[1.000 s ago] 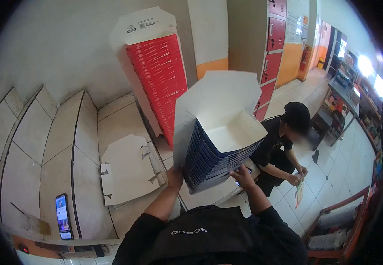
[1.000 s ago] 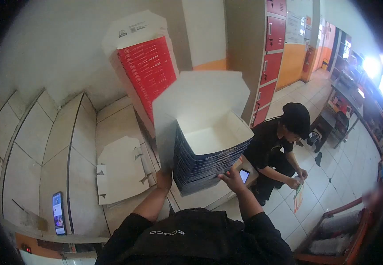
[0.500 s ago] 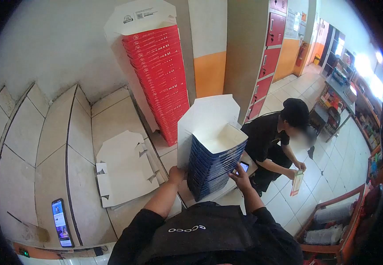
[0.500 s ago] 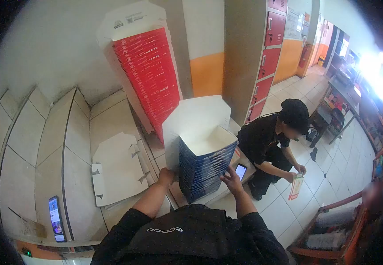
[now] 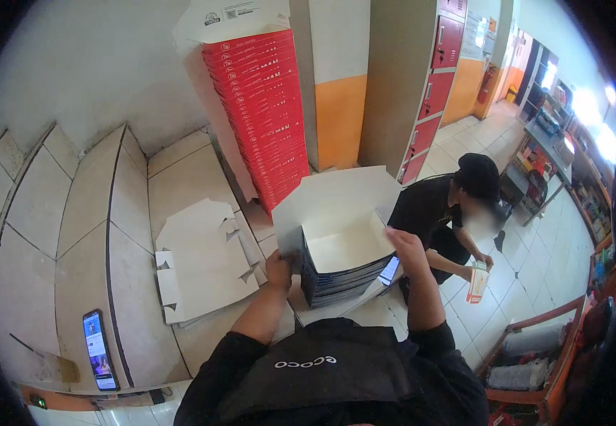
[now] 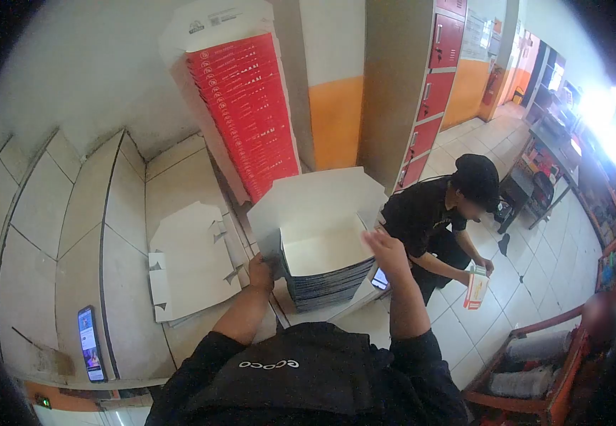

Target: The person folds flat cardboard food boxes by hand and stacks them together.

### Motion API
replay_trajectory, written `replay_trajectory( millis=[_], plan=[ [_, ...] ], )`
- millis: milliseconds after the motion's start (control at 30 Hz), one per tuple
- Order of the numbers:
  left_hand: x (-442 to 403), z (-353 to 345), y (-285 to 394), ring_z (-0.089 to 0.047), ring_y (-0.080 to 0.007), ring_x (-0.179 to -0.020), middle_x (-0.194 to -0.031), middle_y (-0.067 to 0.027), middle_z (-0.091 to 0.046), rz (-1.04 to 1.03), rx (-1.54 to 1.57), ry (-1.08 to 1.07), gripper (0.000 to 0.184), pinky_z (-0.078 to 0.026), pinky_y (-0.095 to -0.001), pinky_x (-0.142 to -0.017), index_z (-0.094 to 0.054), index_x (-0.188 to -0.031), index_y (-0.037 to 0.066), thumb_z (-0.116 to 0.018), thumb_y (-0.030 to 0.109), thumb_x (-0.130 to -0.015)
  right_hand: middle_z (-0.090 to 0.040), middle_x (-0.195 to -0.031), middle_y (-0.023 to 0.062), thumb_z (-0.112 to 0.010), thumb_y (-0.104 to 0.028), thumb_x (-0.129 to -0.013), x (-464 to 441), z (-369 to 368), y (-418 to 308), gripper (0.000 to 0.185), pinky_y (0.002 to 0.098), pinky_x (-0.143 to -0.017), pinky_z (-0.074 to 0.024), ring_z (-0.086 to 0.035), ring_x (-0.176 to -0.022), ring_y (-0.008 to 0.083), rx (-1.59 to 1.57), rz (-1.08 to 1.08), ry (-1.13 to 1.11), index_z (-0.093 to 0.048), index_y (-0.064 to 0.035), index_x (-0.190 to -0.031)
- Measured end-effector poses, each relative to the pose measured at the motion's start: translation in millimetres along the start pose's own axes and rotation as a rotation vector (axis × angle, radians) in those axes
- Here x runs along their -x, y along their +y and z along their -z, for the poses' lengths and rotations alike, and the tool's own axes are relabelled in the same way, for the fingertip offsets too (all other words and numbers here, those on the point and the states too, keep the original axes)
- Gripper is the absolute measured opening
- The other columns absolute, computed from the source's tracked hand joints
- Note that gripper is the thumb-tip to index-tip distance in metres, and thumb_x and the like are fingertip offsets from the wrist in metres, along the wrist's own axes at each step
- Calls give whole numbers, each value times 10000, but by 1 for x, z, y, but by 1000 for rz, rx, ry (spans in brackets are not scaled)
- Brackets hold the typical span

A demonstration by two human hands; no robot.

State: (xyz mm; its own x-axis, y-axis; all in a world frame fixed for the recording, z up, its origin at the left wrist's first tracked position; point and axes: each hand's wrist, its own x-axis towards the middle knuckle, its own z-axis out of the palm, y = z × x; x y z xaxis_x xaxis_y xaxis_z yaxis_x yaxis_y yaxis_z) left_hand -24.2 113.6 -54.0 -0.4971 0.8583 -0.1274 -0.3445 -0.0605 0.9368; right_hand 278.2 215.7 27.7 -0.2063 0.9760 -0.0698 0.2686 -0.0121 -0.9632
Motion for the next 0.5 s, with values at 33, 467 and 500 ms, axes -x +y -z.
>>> replay_trajectory(
  millis=[33, 467, 500],
  plan=[
    [-2, -2, -1, -628, -197, -752, -876, -106, -654, 7, 2, 39, 255, -505, -305, -654, -625, -1007, -20, -489, -55, -794, -648, -952, 204, -592, -327, -825, 25, -5, -71, 375, 380, -826, -464, -615, -943, 325, 451, 15, -55, -650, 35, -905],
    [18, -24, 30, -465, -272, -1178, -1225, -159, -517, -499, -297, 338, 416, -359, -358, -989, -497, -1216, 14, -614, 59, -819, -592, -777, 262, -553, -192, -797, -57, -28, -68, 220, 451, -699, -464, -588, -788, 422, 593, 330, 109, -621, 16, -825],
    [32, -21, 46, -429, -280, -1211, -1257, -156, -489, -554, -434, 234, 445, -332, -369, -1015, -483, -1235, 24, -625, 88, -818, -594, -778, 259, -557, -204, -799, -55, -28, -72, 230, 448, -693, -464, -592, -786, 418, 599, 315, 104, -622, 15, -831]
  ],
)
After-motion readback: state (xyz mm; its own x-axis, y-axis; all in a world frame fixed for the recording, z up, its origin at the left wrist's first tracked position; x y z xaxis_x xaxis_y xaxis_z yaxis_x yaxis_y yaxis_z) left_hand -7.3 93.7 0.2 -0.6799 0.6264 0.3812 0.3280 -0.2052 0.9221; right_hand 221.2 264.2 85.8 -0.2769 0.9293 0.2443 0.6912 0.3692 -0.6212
